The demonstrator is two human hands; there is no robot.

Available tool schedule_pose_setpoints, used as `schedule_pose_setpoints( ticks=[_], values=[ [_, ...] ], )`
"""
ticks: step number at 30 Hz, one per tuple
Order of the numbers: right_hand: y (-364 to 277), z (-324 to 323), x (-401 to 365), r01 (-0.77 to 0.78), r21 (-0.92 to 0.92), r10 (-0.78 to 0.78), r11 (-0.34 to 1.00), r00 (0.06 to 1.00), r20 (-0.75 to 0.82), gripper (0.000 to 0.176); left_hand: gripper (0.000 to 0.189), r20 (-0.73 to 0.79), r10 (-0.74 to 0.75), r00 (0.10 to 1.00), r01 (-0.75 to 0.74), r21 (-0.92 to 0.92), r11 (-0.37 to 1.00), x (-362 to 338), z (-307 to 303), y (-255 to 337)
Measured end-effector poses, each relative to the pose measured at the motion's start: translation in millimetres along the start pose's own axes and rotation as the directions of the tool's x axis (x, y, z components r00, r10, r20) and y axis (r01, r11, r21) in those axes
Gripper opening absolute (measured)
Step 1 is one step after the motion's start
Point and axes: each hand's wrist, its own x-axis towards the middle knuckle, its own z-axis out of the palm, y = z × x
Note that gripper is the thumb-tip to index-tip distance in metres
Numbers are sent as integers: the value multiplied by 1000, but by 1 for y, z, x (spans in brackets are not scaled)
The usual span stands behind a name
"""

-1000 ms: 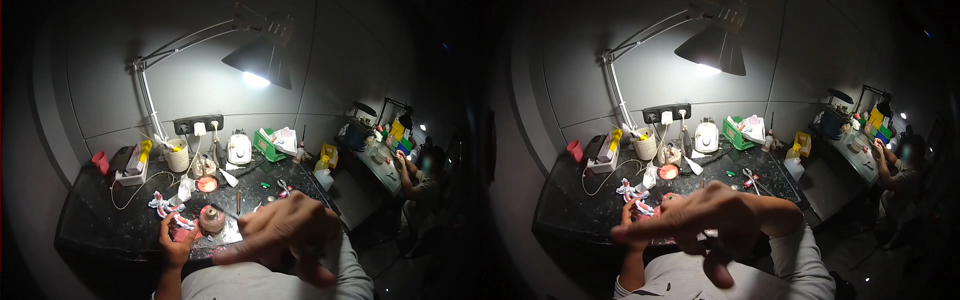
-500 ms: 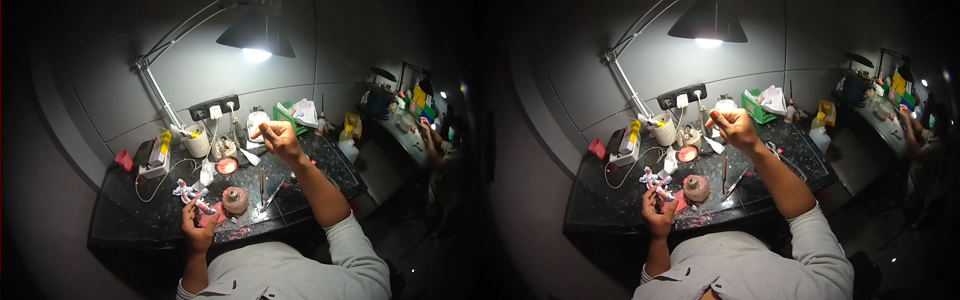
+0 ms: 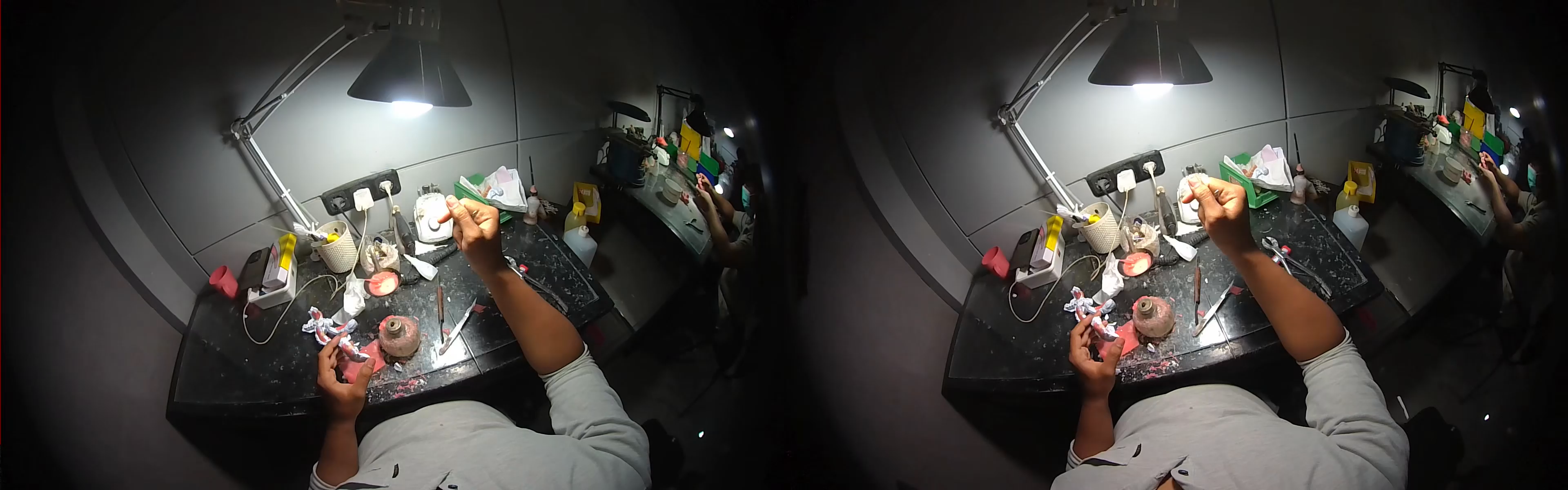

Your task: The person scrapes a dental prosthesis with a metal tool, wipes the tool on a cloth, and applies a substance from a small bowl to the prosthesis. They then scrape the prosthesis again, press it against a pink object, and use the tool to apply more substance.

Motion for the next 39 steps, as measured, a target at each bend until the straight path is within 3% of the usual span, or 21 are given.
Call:
schedule_pose_setpoints(
  ticks=[19, 30, 33, 35, 37, 39],
  values=[
    [3, 3, -5, 1, -14, -1, 1000, 1000, -3, 34, 62, -17, -5, 1000, 6, 46, 999, 0, -2, 4],
    [16, -3, 0, -12, 120, 11, 993, 1000, 12, 38, 62, 5, -13, 1000, 13, 63, 998, -1, -1, 7],
    [7, -2, -3, -26, 202, 26, 979, 1000, 3, 42, 61, -72, 49, 996, -44, 75, 996, -3, 0, 9],
    [5, -4, -2, 73, 246, -72, 967, 997, -14, 43, 61, -64, 85, 994, -77, 126, 989, -3, -1, 8],
    [5, -6, -1, 24, 298, -27, 954, 1000, 5, 42, 61, -65, 82, 995, -74, 115, 991, -2, 0, 10],
    [6, -8, -1, -70, 280, 33, 957, 990, 135, 42, 62, -65, 78, 995, -71, 103, 992, 0, 0, 13]
  ],
)
